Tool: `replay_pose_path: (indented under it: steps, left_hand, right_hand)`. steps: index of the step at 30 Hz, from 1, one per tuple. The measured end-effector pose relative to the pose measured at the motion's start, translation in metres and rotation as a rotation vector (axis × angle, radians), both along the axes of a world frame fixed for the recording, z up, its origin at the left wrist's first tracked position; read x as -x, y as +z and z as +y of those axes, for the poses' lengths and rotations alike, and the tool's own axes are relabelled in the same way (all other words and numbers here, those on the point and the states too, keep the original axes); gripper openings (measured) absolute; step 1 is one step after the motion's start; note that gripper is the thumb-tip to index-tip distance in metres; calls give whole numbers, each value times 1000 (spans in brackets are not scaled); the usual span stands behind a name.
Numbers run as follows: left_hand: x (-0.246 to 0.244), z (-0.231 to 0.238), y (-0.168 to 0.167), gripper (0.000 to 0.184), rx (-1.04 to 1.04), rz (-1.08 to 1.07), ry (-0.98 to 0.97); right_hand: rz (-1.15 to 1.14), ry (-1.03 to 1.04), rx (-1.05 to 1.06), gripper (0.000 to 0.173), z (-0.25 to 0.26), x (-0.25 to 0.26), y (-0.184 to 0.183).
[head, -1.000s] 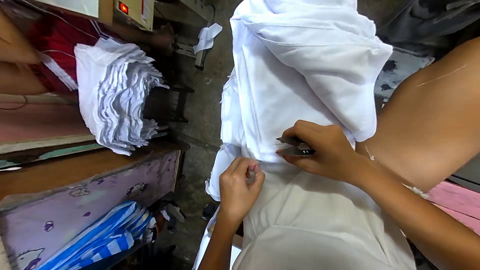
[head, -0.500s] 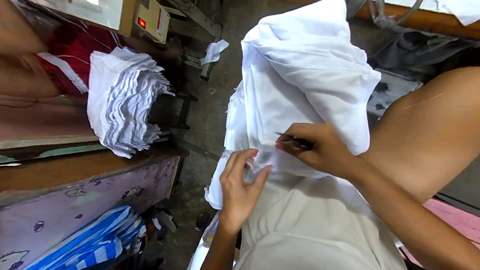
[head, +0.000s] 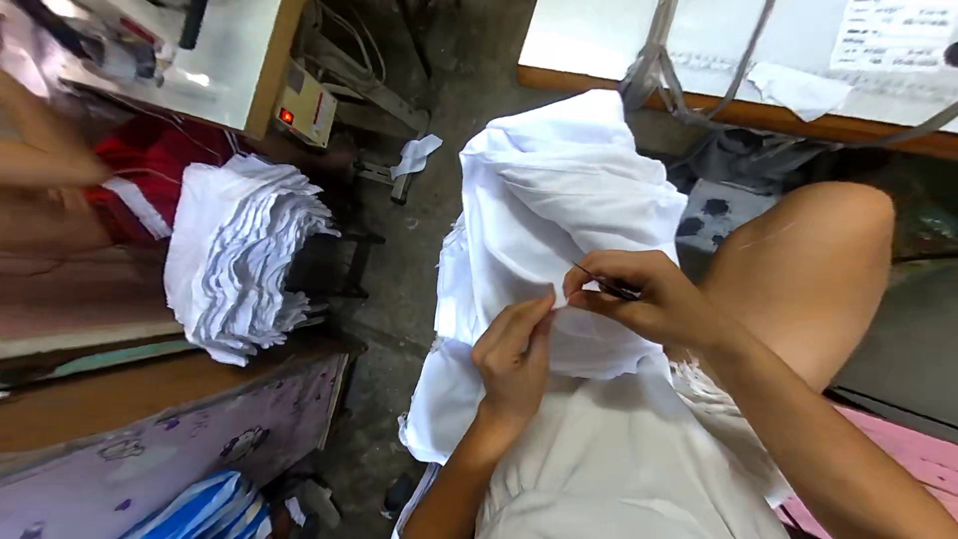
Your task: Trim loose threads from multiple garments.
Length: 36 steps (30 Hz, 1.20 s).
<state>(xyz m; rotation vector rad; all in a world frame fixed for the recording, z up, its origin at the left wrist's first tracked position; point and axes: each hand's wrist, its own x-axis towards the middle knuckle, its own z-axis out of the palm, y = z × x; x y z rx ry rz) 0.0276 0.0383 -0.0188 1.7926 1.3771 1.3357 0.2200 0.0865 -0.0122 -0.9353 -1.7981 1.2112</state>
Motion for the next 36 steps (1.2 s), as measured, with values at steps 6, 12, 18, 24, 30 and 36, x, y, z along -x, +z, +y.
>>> replay_pose_path:
  steps: [6, 12, 18, 24, 30, 36]
  left_hand:
    - [19, 9, 18, 20, 561, -204, -240]
    - [21, 15, 14, 23, 480, -229, -285]
    - [19, 16, 7, 24, 258, -168, -222]
    - [12, 16, 7, 7, -40, 42, -82]
    - [10, 18, 12, 15, -175, 277, -115]
    - [19, 14, 17, 11, 80, 5, -156]
  right_hand:
    - [-167, 129, 70, 14, 21, -7, 15]
    - [-145, 338, 319, 18, 49, -10, 22]
    - [-34, 364, 493, 19, 51, -9, 23]
    - [62, 319, 607, 18, 40, -7, 25]
    - [-43, 258, 605, 21, 37, -1, 28]
    - [-222, 166, 328, 19, 33, 6, 26]
